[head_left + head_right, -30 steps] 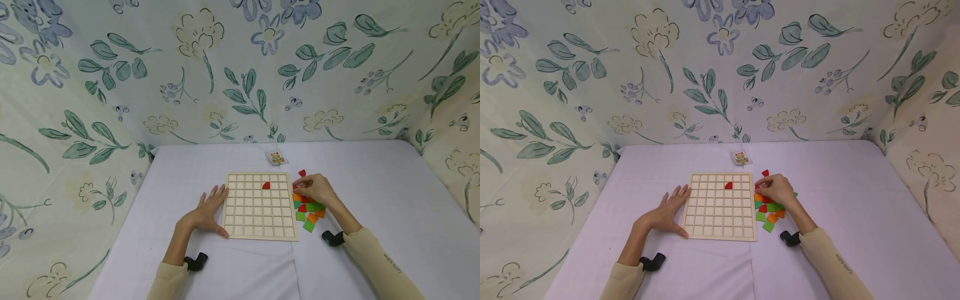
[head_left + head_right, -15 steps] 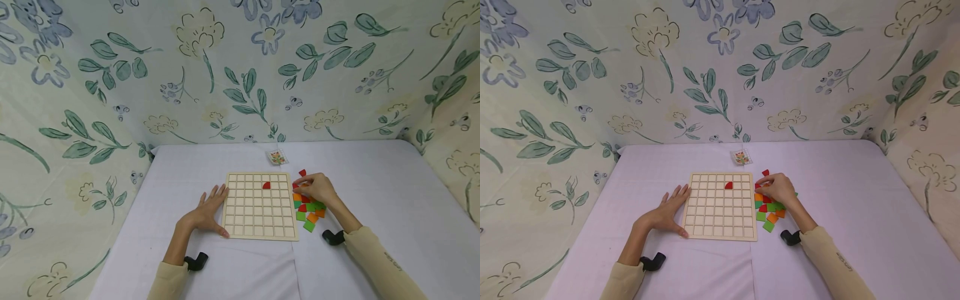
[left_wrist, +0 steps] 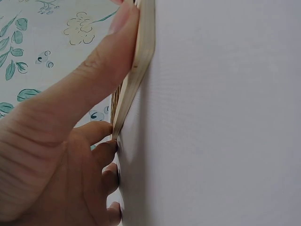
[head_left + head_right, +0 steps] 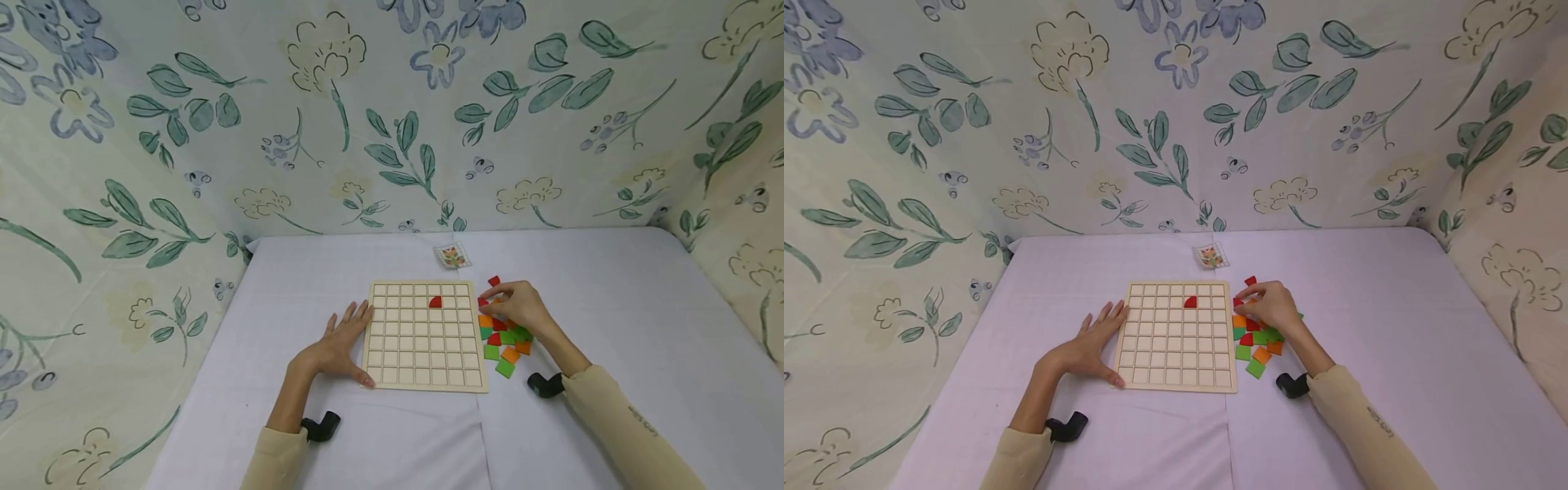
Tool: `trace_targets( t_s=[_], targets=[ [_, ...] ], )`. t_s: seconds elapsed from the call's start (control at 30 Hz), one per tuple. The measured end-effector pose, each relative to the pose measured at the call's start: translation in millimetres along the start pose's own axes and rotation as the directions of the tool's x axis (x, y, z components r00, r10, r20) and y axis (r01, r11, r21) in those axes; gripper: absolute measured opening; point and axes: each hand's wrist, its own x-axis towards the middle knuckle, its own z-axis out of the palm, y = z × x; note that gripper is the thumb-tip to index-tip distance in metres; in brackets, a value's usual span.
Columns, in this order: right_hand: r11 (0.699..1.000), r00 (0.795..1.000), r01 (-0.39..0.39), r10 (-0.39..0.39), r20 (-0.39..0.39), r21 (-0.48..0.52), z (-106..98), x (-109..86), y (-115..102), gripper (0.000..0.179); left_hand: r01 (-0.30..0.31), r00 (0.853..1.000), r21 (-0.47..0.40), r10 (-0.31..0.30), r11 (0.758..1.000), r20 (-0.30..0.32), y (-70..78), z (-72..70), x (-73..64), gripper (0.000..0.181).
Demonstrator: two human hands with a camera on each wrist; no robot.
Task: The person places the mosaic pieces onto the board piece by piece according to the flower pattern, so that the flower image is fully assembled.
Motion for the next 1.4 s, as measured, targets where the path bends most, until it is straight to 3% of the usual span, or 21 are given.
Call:
trace_targets(
  t_s=[0.47, 0.93, 1.4],
  targets=[
    [0.999, 0.999, 0.02, -0.021, -0.026, -0.037, 3, 4.3, -2, 0.033, 0.001, 1.0, 0.0, -0.001, 1.0, 0.003, -0.7, 0.9, 1.0, 0.148],
    [0.999, 0.998, 0.019, -0.017, -0.059, 0.034, 0, -0.8, -6, 0.035, 0.002, 1.0, -0.006, -0.002, 1.0, 0.002, -0.4, 0.6, 1.2, 0.148],
    [0.988, 0.99, 0.138, -0.138, -0.003, 0.074, 19, 3.7, -39, 0.026, 0.001, 1.0, -0.004, -0.001, 1.0, 0.002, -0.2, -0.1, 0.1, 0.148]
  ],
)
